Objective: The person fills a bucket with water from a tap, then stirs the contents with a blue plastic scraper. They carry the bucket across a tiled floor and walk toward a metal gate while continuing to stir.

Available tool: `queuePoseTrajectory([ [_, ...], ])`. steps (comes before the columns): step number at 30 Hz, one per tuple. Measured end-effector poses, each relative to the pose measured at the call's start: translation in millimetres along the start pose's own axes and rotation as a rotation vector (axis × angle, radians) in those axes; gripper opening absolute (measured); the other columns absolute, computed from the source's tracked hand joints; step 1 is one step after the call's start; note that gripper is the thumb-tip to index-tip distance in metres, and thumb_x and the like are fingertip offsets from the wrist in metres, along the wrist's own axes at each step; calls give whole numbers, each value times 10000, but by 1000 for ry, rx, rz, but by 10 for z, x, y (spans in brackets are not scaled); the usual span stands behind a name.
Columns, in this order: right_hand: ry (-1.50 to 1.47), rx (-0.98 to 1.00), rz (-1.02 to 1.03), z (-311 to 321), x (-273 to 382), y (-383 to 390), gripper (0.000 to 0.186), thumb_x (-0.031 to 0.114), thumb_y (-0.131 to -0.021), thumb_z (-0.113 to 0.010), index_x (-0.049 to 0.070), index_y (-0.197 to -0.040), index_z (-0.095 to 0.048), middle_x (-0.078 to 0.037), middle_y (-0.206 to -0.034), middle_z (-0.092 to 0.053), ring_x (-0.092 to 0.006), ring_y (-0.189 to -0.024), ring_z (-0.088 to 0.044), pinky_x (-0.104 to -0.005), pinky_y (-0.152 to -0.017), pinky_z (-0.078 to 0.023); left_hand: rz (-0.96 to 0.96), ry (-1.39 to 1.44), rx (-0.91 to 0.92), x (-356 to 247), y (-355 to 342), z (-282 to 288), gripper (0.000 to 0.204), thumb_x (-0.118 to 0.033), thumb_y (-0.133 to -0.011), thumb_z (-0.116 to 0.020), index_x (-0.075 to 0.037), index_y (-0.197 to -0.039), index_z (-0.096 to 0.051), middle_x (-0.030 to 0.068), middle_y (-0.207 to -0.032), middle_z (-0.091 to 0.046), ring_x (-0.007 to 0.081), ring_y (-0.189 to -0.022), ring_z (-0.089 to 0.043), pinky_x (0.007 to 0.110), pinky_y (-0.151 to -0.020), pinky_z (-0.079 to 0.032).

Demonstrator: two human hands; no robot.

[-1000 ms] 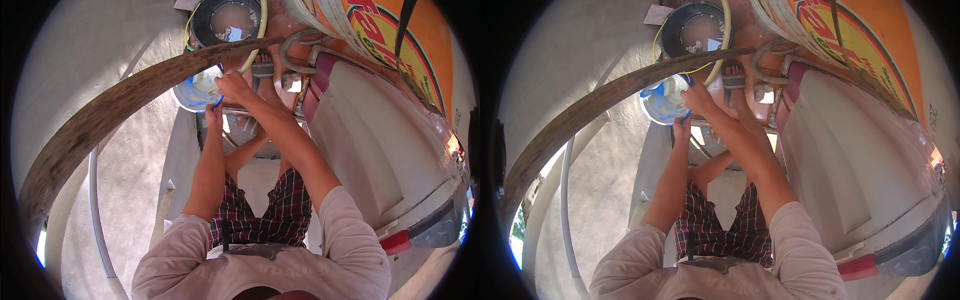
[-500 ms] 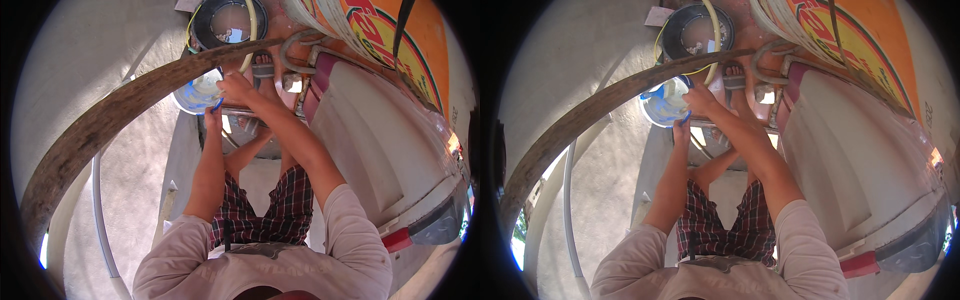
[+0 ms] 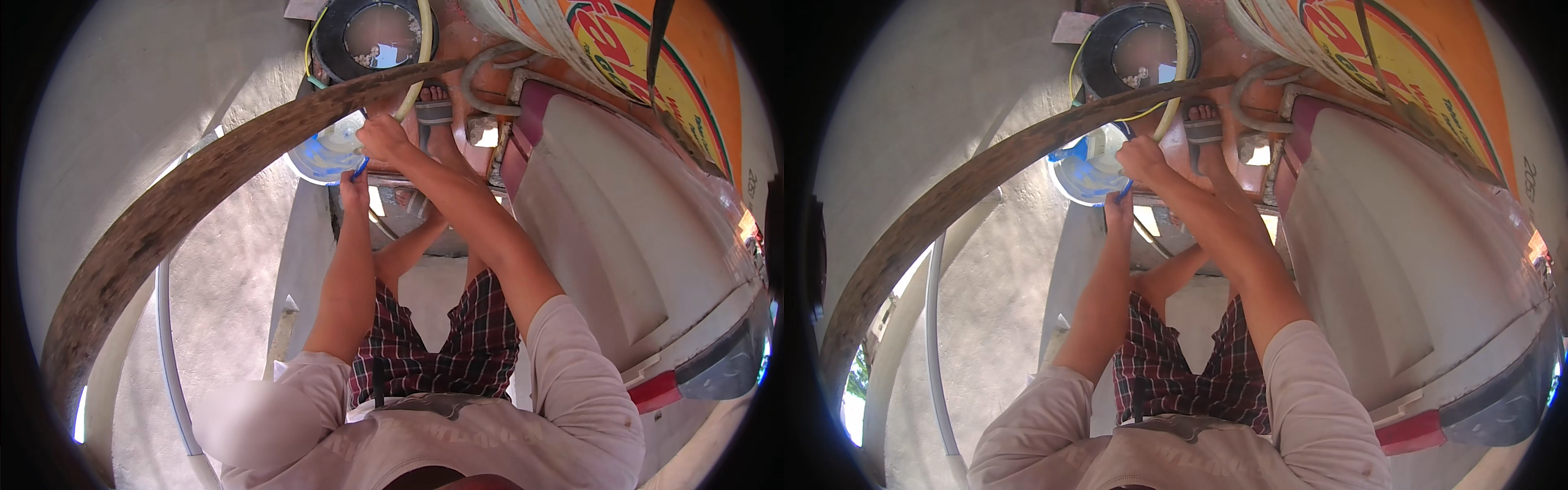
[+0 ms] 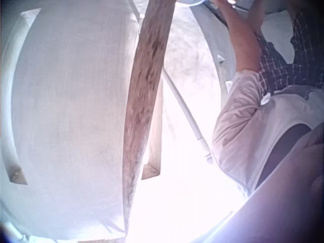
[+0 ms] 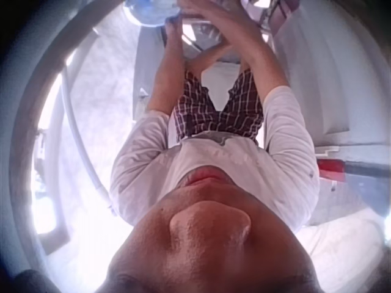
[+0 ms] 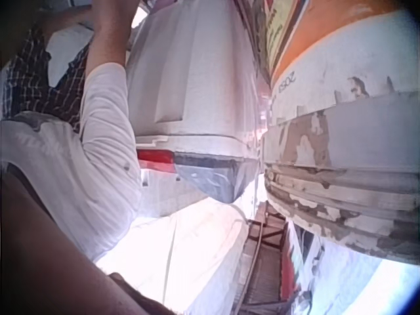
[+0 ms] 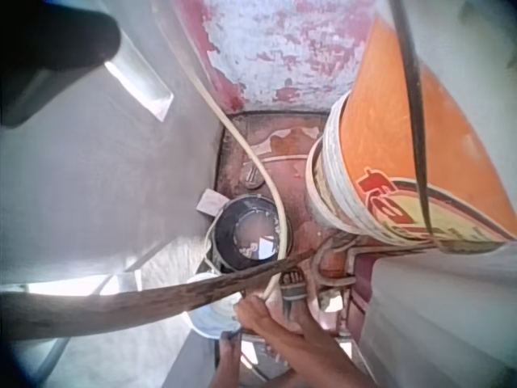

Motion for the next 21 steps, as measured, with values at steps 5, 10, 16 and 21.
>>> queuePoseTrajectory([
  [5,23,23,-27,-53,-3,39,103,154,-731,-722,101,-799,-778,-126,-874,-750,-273,-876,-731,-393,-745,-563,32,41,-14,44,-149,32,437,59,-871,-406,122,-1303,-393,244,-1351,-484,389,-1287,-498,510,-1161,-423],
  [10,19,-18,-3,-15,32,36,110,184,-735,-734,108,-802,-777,-113,-858,-748,-264,-867,-732,-394,-738,-559,16,17,-20,4,-239,106,379,54,-868,-444,114,-1242,-445,225,-1295,-533,370,-1200,-573,486,-1087,-500],
  [16,8,-36,26,-38,30,45,171,270,-749,-761,116,-822,-764,-106,-814,-737,-267,-835,-730,-405,-732,-549,20,-8,-30,-27,-250,220,395,60,-867,-461,110,-1258,-449,226,-1295,-544,364,-1163,-611,477,-1057,-535],
  [21,-66,-87,154,-88,-24,143,237,325,-778,-758,128,-907,-730,-71,-818,-726,-263,-882,-706,-419,-849,-497,37,-22,2,-53,-194,214,433,57,-868,-468,112,-1296,-432,225,-1321,-532,361,-1176,-606,473,-1059,-534],
])
Point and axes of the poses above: each hand's wrist, its own y-axis away from the middle knuckle, its own z-axis out of the back of the hand, x = y × z, the point moved 7 cm from there along -y, towards the middle knuckle
